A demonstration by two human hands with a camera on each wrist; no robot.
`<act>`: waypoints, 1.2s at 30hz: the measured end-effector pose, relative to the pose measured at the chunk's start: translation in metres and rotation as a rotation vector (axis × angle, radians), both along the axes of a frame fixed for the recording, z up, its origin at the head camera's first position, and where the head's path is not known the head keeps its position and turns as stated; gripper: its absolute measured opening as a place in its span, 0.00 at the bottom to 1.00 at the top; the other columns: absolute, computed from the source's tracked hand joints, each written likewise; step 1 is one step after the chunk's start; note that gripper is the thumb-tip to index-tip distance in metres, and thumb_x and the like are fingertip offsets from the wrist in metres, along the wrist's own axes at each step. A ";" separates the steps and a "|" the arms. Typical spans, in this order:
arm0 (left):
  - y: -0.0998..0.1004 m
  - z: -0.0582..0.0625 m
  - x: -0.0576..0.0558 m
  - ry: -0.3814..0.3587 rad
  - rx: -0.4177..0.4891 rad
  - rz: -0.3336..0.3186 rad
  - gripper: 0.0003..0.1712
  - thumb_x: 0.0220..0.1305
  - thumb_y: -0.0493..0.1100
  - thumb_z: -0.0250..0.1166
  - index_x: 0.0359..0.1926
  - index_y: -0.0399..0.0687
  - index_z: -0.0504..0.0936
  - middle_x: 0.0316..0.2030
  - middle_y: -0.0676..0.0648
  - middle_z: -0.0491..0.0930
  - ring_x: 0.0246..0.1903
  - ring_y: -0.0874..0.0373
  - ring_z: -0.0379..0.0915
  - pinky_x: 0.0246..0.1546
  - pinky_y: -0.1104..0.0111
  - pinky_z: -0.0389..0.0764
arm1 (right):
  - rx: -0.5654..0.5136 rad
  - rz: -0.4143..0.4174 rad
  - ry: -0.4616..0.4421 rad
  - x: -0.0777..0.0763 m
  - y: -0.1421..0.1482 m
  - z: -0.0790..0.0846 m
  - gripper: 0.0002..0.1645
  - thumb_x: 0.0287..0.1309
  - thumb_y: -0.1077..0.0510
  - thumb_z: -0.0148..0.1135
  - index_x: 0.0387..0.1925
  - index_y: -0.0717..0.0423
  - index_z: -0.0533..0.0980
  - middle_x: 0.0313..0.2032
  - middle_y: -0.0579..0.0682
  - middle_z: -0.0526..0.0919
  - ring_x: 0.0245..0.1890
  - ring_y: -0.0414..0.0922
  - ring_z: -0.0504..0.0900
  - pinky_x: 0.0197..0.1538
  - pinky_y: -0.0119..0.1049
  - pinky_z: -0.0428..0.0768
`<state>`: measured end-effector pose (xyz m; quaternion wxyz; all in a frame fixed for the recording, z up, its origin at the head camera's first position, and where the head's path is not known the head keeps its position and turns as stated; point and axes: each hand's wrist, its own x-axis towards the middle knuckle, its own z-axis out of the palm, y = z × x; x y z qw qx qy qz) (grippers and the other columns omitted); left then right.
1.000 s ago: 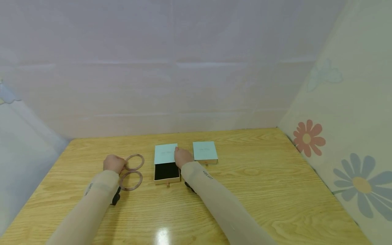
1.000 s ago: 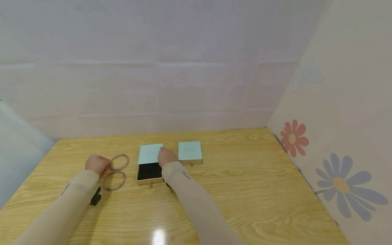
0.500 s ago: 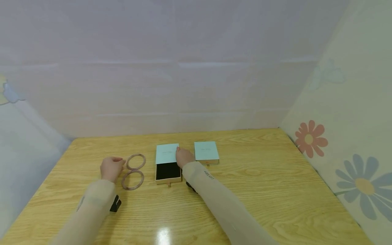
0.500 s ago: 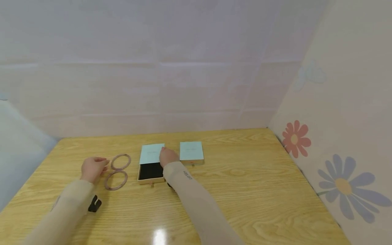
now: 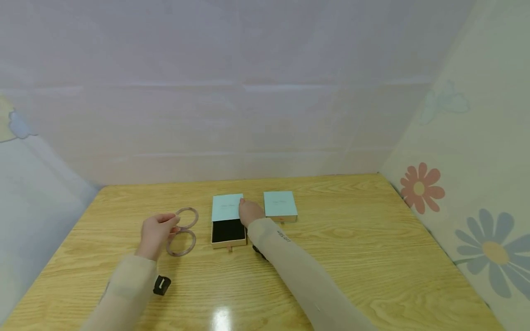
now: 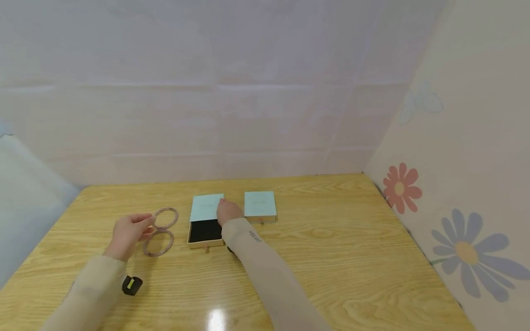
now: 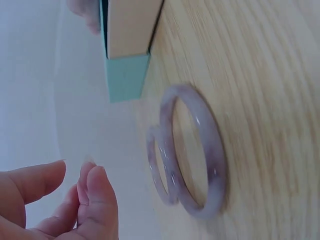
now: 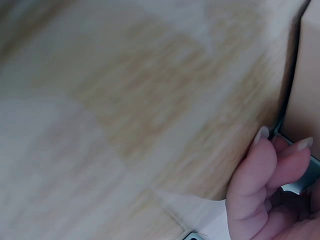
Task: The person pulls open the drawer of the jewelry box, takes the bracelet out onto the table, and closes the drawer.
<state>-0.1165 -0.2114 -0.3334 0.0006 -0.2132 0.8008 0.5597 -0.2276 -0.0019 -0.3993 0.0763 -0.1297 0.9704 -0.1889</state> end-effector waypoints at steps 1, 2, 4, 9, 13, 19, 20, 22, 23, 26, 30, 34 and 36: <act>0.003 0.001 0.003 -0.002 0.015 -0.011 0.25 0.72 0.39 0.57 0.60 0.22 0.68 0.40 0.43 0.78 0.30 0.63 0.77 0.33 0.72 0.82 | 0.005 0.003 -0.001 0.000 0.000 0.001 0.37 0.79 0.52 0.31 0.13 0.56 0.70 0.09 0.48 0.64 0.13 0.43 0.66 0.26 0.36 0.74; 0.006 0.001 0.005 -0.002 0.031 -0.020 0.25 0.72 0.39 0.57 0.60 0.22 0.68 0.38 0.44 0.79 0.30 0.63 0.77 0.33 0.73 0.82 | 0.014 0.010 0.003 0.000 0.000 0.001 0.36 0.79 0.52 0.31 0.14 0.56 0.70 0.09 0.48 0.64 0.13 0.43 0.67 0.27 0.36 0.75; 0.011 0.002 0.009 0.003 0.067 -0.033 0.25 0.71 0.39 0.58 0.60 0.22 0.68 0.37 0.46 0.79 0.30 0.63 0.77 0.33 0.73 0.82 | -0.008 -0.009 -0.013 0.000 0.000 0.001 0.37 0.79 0.51 0.30 0.13 0.56 0.69 0.08 0.48 0.63 0.12 0.43 0.66 0.25 0.36 0.74; 0.020 0.001 0.016 -0.006 0.122 -0.061 0.24 0.71 0.39 0.58 0.59 0.22 0.69 0.36 0.48 0.80 0.30 0.63 0.78 0.32 0.72 0.82 | -0.012 -0.007 -0.012 -0.001 -0.001 0.000 0.37 0.79 0.51 0.30 0.19 0.60 0.77 0.08 0.48 0.63 0.11 0.43 0.64 0.24 0.36 0.73; 0.025 -0.003 0.020 -0.021 0.153 -0.094 0.24 0.72 0.39 0.58 0.59 0.21 0.69 0.34 0.48 0.81 0.30 0.62 0.78 0.32 0.71 0.83 | 0.002 0.001 -0.005 -0.002 0.000 0.000 0.36 0.79 0.52 0.31 0.24 0.62 0.80 0.09 0.49 0.67 0.13 0.44 0.68 0.27 0.38 0.77; 0.037 -0.010 0.028 -0.035 0.188 -0.115 0.20 0.72 0.38 0.57 0.54 0.22 0.72 0.37 0.44 0.81 0.31 0.59 0.79 0.33 0.69 0.83 | -0.023 -0.020 -0.029 -0.003 0.000 -0.001 0.38 0.79 0.51 0.29 0.12 0.56 0.70 0.10 0.50 0.69 0.14 0.45 0.71 0.30 0.39 0.79; 0.039 -0.011 0.029 -0.038 0.191 -0.119 0.19 0.72 0.38 0.57 0.53 0.22 0.72 0.37 0.43 0.80 0.31 0.58 0.79 0.34 0.68 0.83 | -0.027 -0.023 -0.033 -0.003 -0.001 -0.001 0.38 0.79 0.51 0.29 0.12 0.56 0.69 0.10 0.50 0.68 0.15 0.45 0.70 0.31 0.39 0.79; 0.043 -0.014 0.031 -0.042 0.203 -0.125 0.16 0.71 0.38 0.57 0.48 0.24 0.75 0.37 0.43 0.80 0.31 0.58 0.79 0.34 0.68 0.83 | -0.038 -0.031 -0.037 -0.003 -0.001 -0.001 0.39 0.79 0.51 0.29 0.12 0.56 0.70 0.10 0.50 0.68 0.15 0.45 0.70 0.30 0.39 0.78; 0.045 -0.015 0.032 -0.044 0.210 -0.132 0.16 0.71 0.38 0.58 0.47 0.24 0.75 0.36 0.44 0.81 0.31 0.58 0.79 0.34 0.67 0.83 | -0.043 -0.035 -0.038 -0.003 -0.001 -0.001 0.39 0.79 0.51 0.29 0.12 0.56 0.70 0.10 0.50 0.68 0.15 0.45 0.70 0.30 0.39 0.77; 0.049 -0.019 0.034 -0.040 0.247 -0.140 0.15 0.71 0.37 0.58 0.45 0.23 0.76 0.33 0.46 0.81 0.29 0.58 0.80 0.32 0.67 0.84 | -0.044 -0.032 -0.035 -0.003 -0.001 -0.002 0.38 0.79 0.51 0.29 0.12 0.56 0.69 0.10 0.50 0.67 0.14 0.45 0.69 0.27 0.38 0.75; 0.053 -0.023 0.035 -0.040 0.301 -0.144 0.15 0.70 0.36 0.58 0.47 0.22 0.76 0.32 0.47 0.81 0.29 0.59 0.80 0.31 0.68 0.84 | -0.043 -0.030 -0.034 -0.003 -0.001 -0.001 0.38 0.79 0.51 0.29 0.11 0.55 0.68 0.10 0.49 0.66 0.13 0.44 0.67 0.27 0.38 0.74; 0.059 -0.026 0.037 -0.067 0.308 -0.174 0.16 0.70 0.36 0.57 0.49 0.22 0.76 0.34 0.45 0.82 0.31 0.60 0.80 0.33 0.68 0.83 | -0.055 -0.040 -0.041 -0.002 0.000 0.000 0.40 0.79 0.51 0.29 0.13 0.58 0.73 0.09 0.48 0.65 0.13 0.44 0.67 0.27 0.37 0.74; 0.062 -0.028 0.038 -0.075 0.311 -0.193 0.17 0.70 0.37 0.57 0.49 0.22 0.76 0.35 0.44 0.82 0.32 0.59 0.80 0.33 0.68 0.83 | -0.048 -0.032 -0.041 -0.001 0.000 0.000 0.38 0.79 0.51 0.30 0.20 0.61 0.78 0.09 0.48 0.65 0.13 0.44 0.66 0.27 0.37 0.74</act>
